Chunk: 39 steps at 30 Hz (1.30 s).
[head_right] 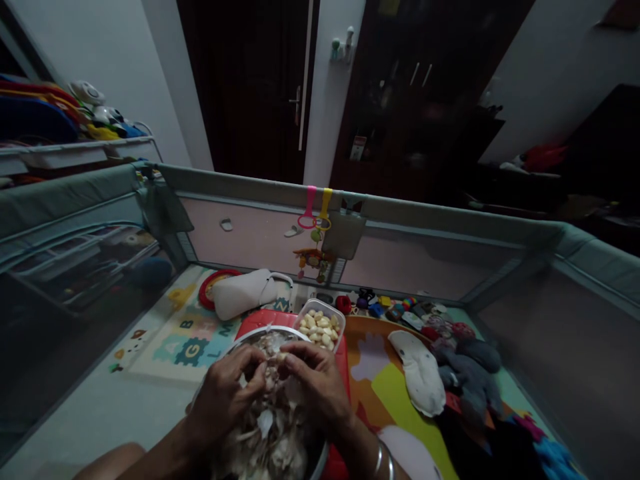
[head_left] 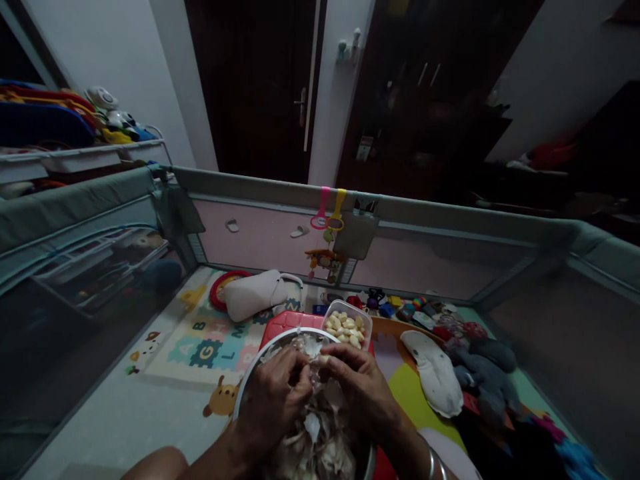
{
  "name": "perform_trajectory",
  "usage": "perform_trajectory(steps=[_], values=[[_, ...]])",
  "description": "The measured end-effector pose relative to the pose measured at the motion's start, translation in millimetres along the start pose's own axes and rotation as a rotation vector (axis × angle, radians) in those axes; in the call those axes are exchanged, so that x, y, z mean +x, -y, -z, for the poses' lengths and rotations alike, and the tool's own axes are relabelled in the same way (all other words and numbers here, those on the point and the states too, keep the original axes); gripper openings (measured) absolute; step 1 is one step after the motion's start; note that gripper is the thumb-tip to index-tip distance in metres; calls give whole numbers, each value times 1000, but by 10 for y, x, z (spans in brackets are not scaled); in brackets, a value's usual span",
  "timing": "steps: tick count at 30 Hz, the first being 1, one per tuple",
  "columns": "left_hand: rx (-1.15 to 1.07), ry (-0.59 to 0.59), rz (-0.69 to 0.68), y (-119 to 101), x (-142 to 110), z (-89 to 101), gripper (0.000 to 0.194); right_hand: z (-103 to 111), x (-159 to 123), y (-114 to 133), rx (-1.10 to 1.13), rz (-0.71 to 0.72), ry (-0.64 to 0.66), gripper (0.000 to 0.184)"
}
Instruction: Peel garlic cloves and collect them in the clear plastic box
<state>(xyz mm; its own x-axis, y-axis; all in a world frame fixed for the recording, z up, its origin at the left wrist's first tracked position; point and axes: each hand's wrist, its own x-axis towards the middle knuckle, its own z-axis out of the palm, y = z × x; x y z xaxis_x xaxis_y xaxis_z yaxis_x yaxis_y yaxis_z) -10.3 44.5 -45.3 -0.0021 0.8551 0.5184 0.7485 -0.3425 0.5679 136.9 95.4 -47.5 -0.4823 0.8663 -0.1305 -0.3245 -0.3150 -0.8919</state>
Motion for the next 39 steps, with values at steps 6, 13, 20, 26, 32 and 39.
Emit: perform_trajectory(steps=[6,13,20,26,32,39], values=[[93,-8,-2,40,-1,-12,15,39,59,13,250,-40,6,21],[200,157,-94,106,-20,-31,22,92,84,45,270,-38,0,22],[23,118,-79,37,6,25,15,103,66,29,215,-39,35,29],[-57,84,-104,42,14,24,26,99,65,31,226,-104,55,28],[45,89,-106,32,16,19,22,81,74,13,214,-106,64,26],[-49,23,-147,55,17,30,25,82,73,9,228,-115,43,24]])
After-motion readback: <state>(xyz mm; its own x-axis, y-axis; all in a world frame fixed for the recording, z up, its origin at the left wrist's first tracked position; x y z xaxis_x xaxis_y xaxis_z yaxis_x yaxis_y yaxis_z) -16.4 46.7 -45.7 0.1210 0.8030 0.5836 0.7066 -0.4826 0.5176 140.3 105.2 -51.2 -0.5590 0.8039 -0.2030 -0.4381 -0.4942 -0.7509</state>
